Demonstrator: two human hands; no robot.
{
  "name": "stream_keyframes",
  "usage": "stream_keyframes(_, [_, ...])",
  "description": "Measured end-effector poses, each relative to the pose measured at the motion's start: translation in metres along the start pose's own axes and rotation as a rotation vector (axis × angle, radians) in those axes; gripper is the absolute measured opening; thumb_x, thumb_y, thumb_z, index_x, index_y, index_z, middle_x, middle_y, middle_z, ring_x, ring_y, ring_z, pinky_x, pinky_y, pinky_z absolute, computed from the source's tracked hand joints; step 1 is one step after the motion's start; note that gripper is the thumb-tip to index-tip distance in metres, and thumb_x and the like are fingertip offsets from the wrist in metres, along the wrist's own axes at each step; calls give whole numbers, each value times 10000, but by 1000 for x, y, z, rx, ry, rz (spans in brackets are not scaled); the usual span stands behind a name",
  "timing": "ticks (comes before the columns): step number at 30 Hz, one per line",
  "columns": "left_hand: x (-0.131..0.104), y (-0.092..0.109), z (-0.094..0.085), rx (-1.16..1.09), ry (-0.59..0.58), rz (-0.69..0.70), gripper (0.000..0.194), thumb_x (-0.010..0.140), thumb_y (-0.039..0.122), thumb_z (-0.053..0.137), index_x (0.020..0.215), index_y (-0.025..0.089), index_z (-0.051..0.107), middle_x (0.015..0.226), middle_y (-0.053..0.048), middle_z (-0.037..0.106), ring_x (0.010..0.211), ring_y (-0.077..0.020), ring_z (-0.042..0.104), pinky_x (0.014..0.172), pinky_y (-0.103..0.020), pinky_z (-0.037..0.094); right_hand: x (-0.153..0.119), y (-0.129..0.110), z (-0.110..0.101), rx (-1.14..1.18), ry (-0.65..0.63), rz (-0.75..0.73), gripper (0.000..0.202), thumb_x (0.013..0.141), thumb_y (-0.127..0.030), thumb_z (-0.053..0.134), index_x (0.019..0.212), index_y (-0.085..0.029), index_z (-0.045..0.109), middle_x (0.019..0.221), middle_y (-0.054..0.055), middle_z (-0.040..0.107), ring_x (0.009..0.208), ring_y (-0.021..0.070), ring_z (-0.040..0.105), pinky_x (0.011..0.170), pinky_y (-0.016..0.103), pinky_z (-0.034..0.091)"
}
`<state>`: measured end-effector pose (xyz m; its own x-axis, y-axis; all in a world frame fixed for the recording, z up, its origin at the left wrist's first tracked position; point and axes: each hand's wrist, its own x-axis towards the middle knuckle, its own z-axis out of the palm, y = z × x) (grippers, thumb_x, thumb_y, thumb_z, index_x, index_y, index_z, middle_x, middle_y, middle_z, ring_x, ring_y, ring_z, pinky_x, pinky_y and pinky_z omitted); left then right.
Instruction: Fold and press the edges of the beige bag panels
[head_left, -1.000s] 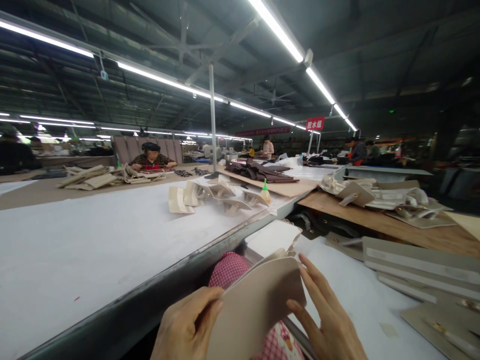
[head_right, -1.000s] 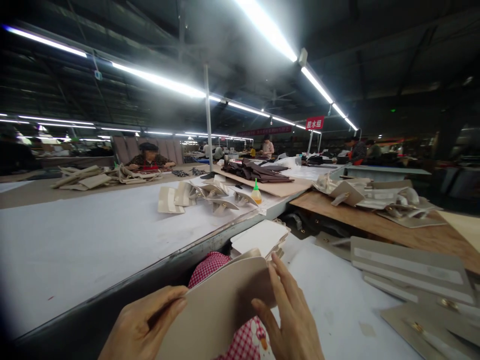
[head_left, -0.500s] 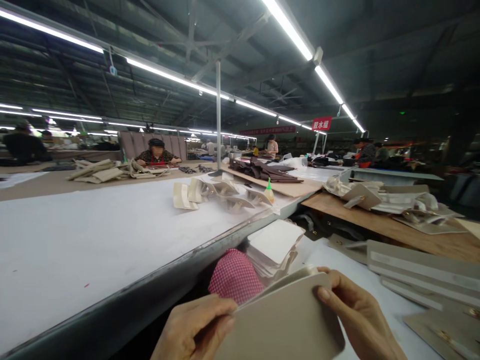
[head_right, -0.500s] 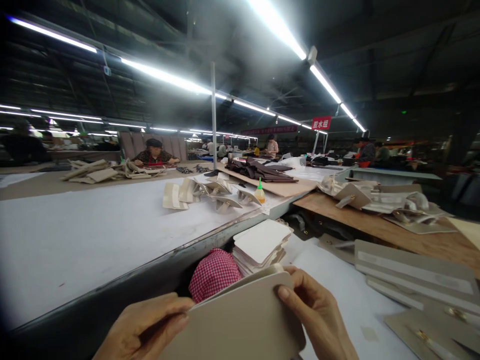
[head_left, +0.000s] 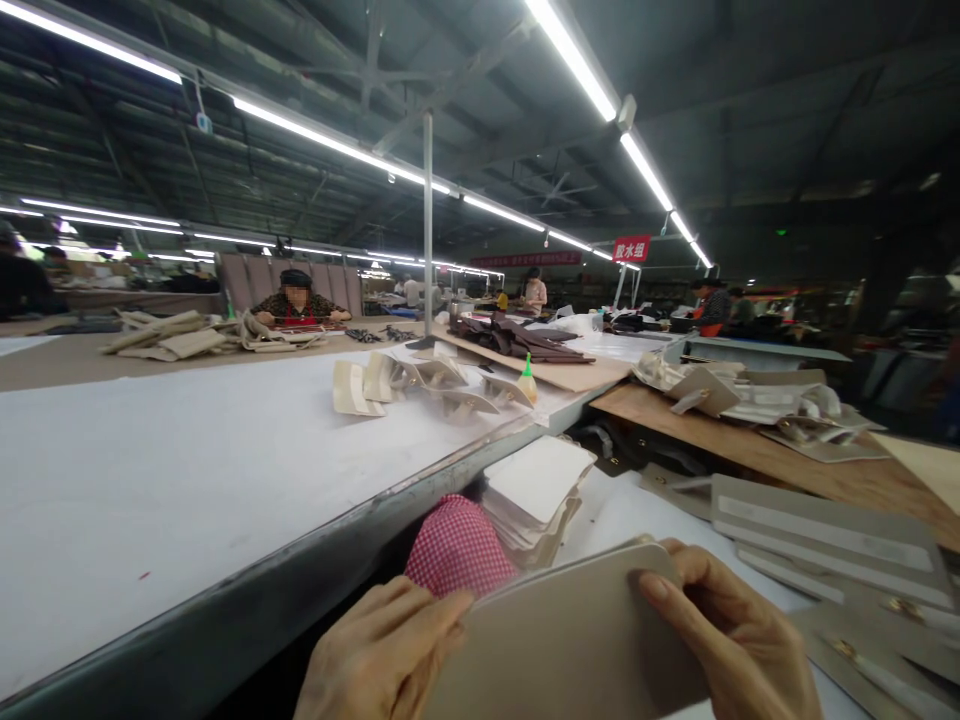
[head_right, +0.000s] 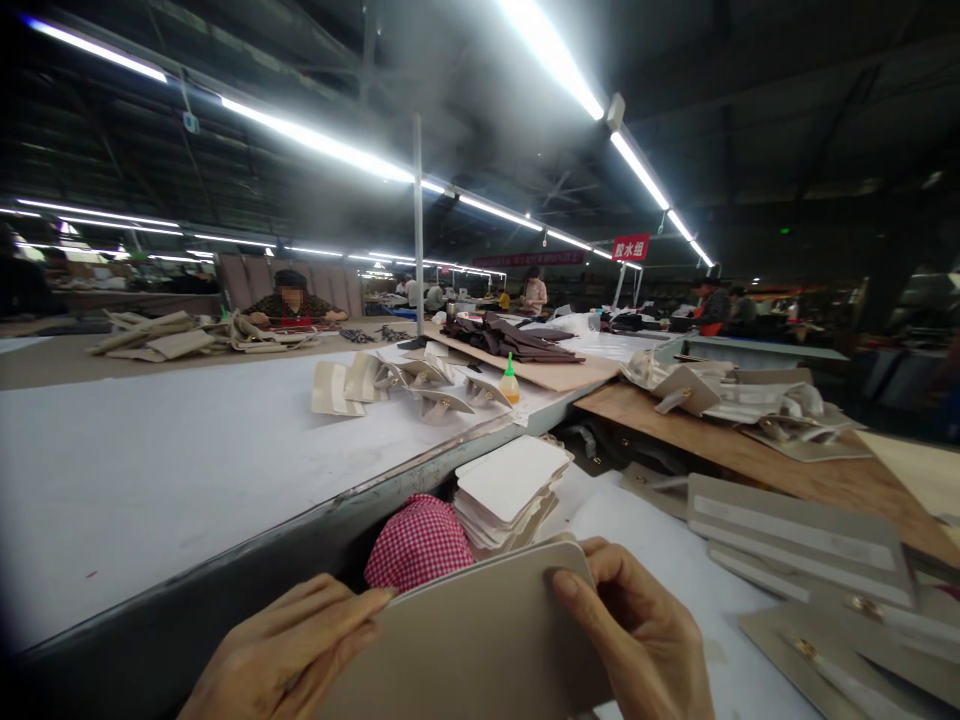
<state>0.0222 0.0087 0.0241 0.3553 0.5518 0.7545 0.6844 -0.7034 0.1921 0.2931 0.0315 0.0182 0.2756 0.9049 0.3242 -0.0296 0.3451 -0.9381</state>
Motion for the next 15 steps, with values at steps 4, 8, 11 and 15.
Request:
stream_keyframes(4, [-1, 5, 17, 91, 77, 16, 242, 982, 180, 489, 1021, 116, 720, 723, -46, 733, 611, -167, 689, 569, -264, 620, 3, 12, -14, -69, -59, 4, 353, 719, -457, 835, 614, -219, 598, 775, -9, 672, 647, 133, 593, 544, 173, 470])
stream_keyframes(8, [5, 14, 30, 83, 180, 49, 253, 993, 243, 500, 1020, 127, 722, 702, -39, 730, 580, -158, 704, 537, -247, 624, 3, 19, -21, -24, -125, 74, 332, 733, -435, 833, 638, -217, 601, 737, -21, 643, 604, 111, 568, 509, 148, 458])
stream_keyframes(11, [10, 20, 34, 66, 227, 51, 286, 1004, 274, 483, 1008, 128, 729, 668, -33, 721, 551, -150, 703, 509, -231, 619, 0, 20, -23, 27, -138, 126, 327, 737, -425, 834, 657, -219, 594, 728, -28, 633, 589, 102, 547, 495, 140, 443])
stream_keyframes(15, [15, 25, 34, 12, 239, 40, 332, 1015, 267, 461, 957, 111, 748, 651, -51, 727, 557, -139, 710, 519, -202, 610, -1, 15, -20, 36, -139, 125, 338, 715, -422, 850, 643, -209, 598, 722, -21, 625, 586, 103, 540, 484, 146, 431])
